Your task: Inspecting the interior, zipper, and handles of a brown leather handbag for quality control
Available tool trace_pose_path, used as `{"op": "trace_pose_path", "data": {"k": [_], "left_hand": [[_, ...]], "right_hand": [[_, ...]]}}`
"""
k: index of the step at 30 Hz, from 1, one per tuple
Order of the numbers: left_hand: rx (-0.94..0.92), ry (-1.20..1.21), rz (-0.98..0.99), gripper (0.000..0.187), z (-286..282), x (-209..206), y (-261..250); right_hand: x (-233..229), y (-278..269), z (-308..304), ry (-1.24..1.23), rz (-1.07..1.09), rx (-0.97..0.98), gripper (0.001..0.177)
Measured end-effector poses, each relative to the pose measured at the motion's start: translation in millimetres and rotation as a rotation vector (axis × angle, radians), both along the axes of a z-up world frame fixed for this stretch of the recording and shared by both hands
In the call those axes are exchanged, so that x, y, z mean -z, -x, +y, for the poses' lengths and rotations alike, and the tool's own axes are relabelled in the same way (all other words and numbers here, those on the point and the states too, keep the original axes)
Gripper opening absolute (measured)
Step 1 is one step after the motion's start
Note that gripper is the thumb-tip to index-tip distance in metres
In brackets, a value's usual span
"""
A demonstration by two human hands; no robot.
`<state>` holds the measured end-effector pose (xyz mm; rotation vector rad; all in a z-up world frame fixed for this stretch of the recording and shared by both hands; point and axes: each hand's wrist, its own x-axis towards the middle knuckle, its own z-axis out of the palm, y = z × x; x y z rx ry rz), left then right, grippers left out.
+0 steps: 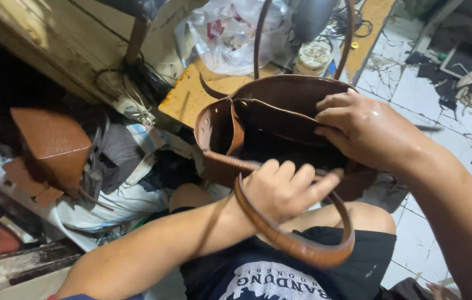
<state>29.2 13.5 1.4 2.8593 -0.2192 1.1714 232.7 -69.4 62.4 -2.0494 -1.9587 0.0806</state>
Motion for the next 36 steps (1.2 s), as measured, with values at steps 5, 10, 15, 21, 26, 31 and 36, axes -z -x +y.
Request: {"op": "trace_pose_path", "data": {"k": [5, 10, 15, 21, 26, 31, 36], "left_hand": [[-0.042, -0.015, 0.224, 0.056, -11, 12, 8], [0.327, 0.366, 0.515, 0.037, 15, -64, 70], [0.408, 0.887, 0.517, 0.020, 73, -101, 80], [-0.146, 0.596, 0.258, 0.011, 112, -50, 39], [-0.423, 0.362, 0.371, 0.047, 112, -40, 18], [-0.414, 0.293, 0.287, 0.011, 112, -38, 14], [-0.398, 0.332, 0.227, 0.010, 112, -40, 17]], "right_hand": [[5, -5, -6, 0.027, 0.073, 0.093, 0.013], [-2, -6, -5, 0.083, 0.019, 0.118, 0.041], [-16, -3, 1, 0.227, 0.139, 0.189, 0.032], [-19, -6, -2, 0.310, 0.161, 0.100, 0.025], [-24, 3, -5, 0.314, 0.211, 0.185, 0.030], [-24, 4, -1, 0.314, 0.172, 0.294, 0.022], [-19, 0, 1, 0.242, 0.119, 0.297, 0.025]]}}
